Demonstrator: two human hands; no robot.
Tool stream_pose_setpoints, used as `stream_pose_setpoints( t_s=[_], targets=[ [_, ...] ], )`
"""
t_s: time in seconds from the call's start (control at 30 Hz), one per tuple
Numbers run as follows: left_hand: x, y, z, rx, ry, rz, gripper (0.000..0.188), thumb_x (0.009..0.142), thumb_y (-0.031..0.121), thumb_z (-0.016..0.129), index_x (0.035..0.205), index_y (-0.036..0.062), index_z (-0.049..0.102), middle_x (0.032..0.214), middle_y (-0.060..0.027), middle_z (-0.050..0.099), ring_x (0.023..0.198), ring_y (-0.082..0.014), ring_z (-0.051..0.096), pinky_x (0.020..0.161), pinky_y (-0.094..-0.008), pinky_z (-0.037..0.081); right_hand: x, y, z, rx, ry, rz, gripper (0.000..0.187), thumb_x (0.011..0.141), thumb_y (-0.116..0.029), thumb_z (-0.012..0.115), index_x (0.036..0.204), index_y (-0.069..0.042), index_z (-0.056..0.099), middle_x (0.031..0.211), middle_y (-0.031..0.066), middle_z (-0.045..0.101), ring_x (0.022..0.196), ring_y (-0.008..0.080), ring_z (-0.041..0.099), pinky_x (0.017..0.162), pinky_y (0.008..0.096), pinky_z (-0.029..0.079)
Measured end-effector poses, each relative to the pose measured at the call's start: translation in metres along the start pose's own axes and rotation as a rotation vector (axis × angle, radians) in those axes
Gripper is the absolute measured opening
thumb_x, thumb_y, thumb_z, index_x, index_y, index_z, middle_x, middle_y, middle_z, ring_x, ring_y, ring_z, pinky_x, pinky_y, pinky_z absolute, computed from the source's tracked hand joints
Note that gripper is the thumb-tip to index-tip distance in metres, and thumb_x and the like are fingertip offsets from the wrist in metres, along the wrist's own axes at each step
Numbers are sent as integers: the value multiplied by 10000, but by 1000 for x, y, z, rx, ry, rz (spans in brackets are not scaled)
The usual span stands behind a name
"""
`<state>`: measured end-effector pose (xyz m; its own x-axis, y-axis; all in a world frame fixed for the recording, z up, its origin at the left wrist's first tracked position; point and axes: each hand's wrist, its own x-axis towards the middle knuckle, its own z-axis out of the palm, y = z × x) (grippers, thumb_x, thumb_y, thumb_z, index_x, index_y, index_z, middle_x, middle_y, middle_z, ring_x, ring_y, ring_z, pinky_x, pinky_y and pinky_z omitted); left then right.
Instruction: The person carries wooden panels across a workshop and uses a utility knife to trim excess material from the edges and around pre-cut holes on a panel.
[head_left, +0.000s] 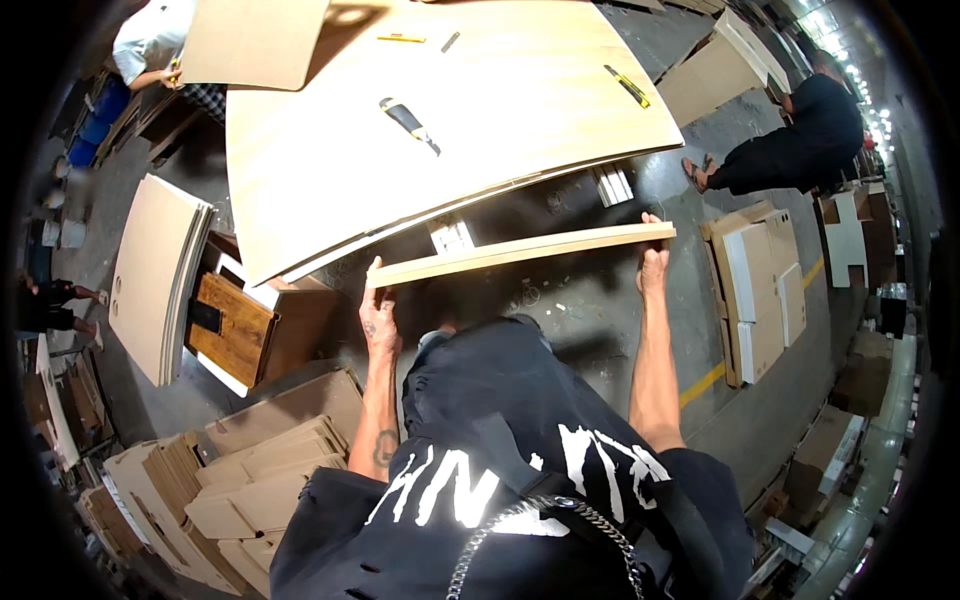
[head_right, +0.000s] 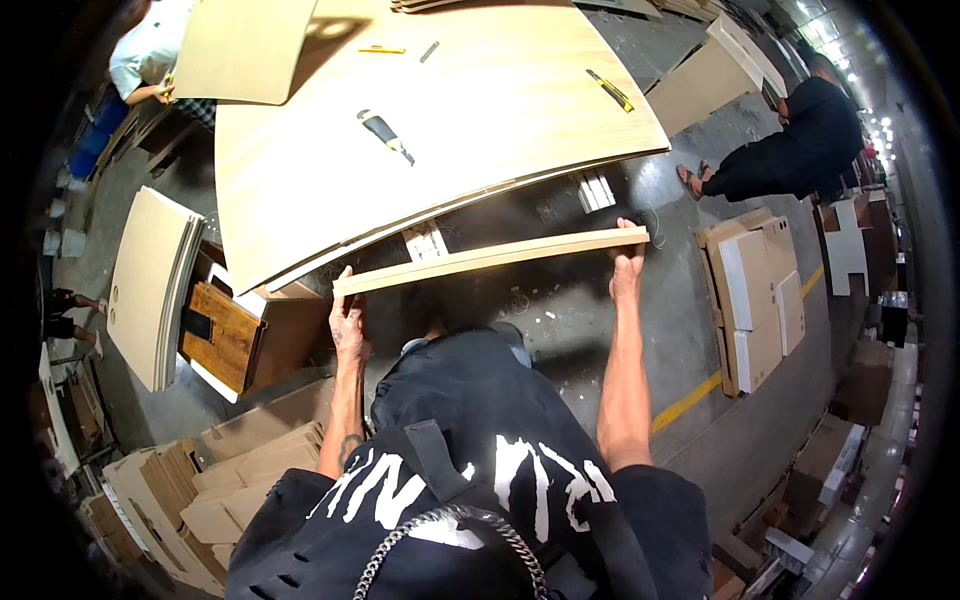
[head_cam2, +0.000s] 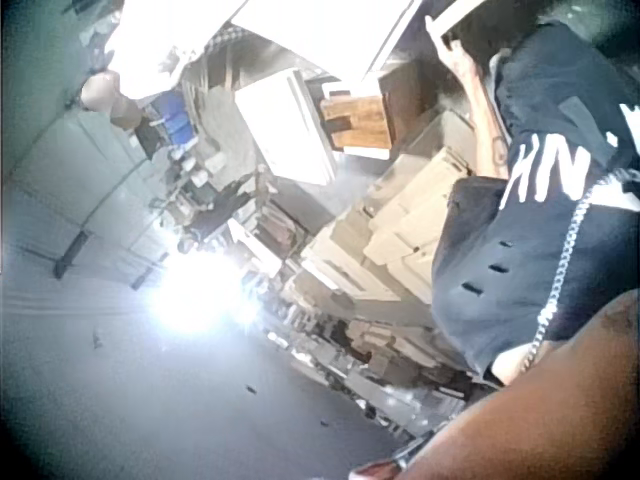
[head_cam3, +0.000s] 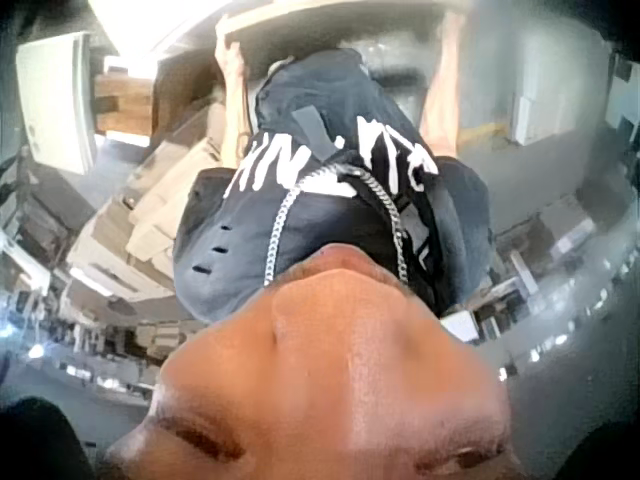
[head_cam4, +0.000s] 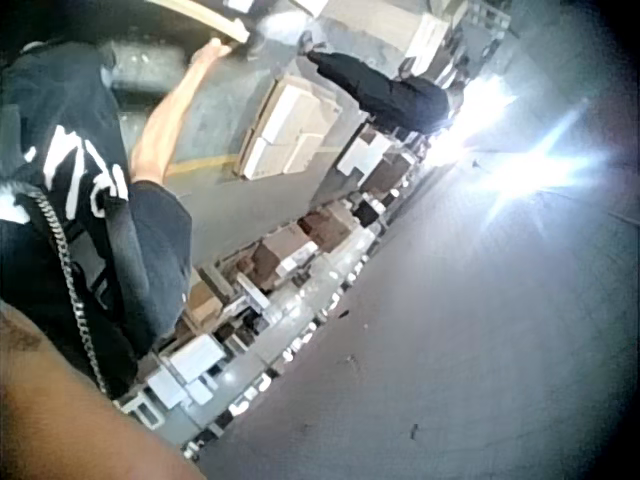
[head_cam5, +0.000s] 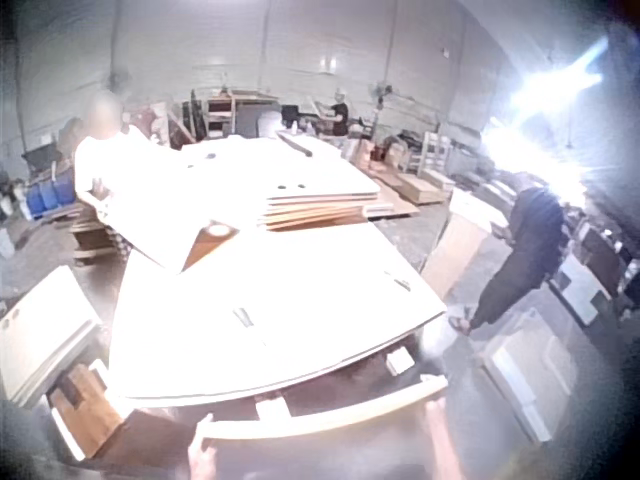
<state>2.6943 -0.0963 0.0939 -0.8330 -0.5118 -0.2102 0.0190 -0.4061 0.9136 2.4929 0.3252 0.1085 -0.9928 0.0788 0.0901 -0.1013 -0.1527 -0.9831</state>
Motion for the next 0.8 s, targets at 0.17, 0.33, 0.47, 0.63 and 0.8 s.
stream_pose_setpoints(
  t_s=[0.17,0.33,0.47,0.63,0.8],
  targets=[
    [25,-8,32,-23,-34,23,554,829,9,506,1365,12,365,1342,-58,415,1192,-135,424,1024,-255,307,81,17,9,-8,70,98,547,709,-84,538,1247,-16,460,1270,88,505,1163,180,461,997,299,343],
    [41,-32,60,171,34,61,587,792,-12,460,1366,-27,337,1417,-103,354,1295,-188,330,1073,-293,252,147,42,-1,-96,-13,116,472,709,-77,515,1180,-50,519,1196,44,539,1094,160,506,933,300,396],
    [56,-44,87,0,61,51,590,789,-1,465,1367,-10,347,1397,-111,382,1289,-202,345,1067,-301,257,170,60,-22,4,-85,151,475,787,-108,542,1248,-27,465,1279,94,510,1183,197,474,1024,333,353],
    [54,-61,94,76,132,79,639,746,-20,459,1374,6,339,1356,-58,392,1240,-159,370,984,-247,321,189,72,-6,11,-137,262,488,765,-4,500,1251,-13,461,1273,96,514,1198,186,452,1040,315,305],
    [59,-50,105,362,156,191,662,833,260,534,1395,13,288,1380,-141,377,1266,-229,367,1028,-327,308,199,67,-18,69,-242,327,539,801,7,488,1327,10,372,1345,107,441,1277,189,361,1077,323,231]
  ],
)
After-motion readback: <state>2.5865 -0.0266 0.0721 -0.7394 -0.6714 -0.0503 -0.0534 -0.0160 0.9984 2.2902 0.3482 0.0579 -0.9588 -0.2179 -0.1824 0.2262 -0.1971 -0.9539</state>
